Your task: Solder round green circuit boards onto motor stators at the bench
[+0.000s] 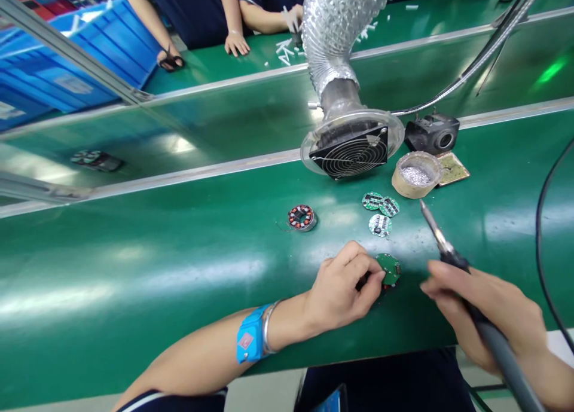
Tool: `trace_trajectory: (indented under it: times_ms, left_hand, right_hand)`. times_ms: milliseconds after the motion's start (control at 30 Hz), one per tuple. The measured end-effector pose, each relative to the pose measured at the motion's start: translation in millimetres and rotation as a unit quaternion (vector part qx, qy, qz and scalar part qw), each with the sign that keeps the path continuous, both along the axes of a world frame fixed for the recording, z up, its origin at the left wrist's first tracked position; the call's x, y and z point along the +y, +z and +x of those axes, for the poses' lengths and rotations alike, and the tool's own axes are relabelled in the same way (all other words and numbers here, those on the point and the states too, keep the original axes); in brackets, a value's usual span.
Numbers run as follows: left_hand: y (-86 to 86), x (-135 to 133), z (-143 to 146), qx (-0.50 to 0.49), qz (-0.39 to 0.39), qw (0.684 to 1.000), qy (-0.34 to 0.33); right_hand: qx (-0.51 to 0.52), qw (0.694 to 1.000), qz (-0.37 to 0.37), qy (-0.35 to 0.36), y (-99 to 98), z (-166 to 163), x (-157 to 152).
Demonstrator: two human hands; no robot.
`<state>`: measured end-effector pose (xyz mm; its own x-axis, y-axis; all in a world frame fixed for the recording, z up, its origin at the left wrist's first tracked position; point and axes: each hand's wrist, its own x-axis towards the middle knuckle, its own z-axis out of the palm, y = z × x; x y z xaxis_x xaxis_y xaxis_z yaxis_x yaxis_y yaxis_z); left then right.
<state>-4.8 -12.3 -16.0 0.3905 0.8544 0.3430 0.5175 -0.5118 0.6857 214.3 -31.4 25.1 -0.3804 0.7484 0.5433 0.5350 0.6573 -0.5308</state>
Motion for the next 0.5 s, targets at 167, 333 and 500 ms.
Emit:
trace_trajectory:
  times_ms: [167,333,500]
  left_hand:
    - [0.6,-0.1,-3.5,-0.054,-0.030,0.998,-0.021]
    - [-1.1,-2.9,-3.6,-0.069,-0.052,0.996,-0.019]
    - [-4.3,0.3,-5.5,-0.086,-0.060,0.993,-0.045]
  right_hand:
    - [-0.066,0.981,-0.101,0.152,-14.0,-10.1,29.4]
    - [-0.123,0.986,-0.051,0.097,-20.2,-14.2,14.1]
    - [-0.071,0.997,0.009,0.014,-32.5,-22.7,2.5]
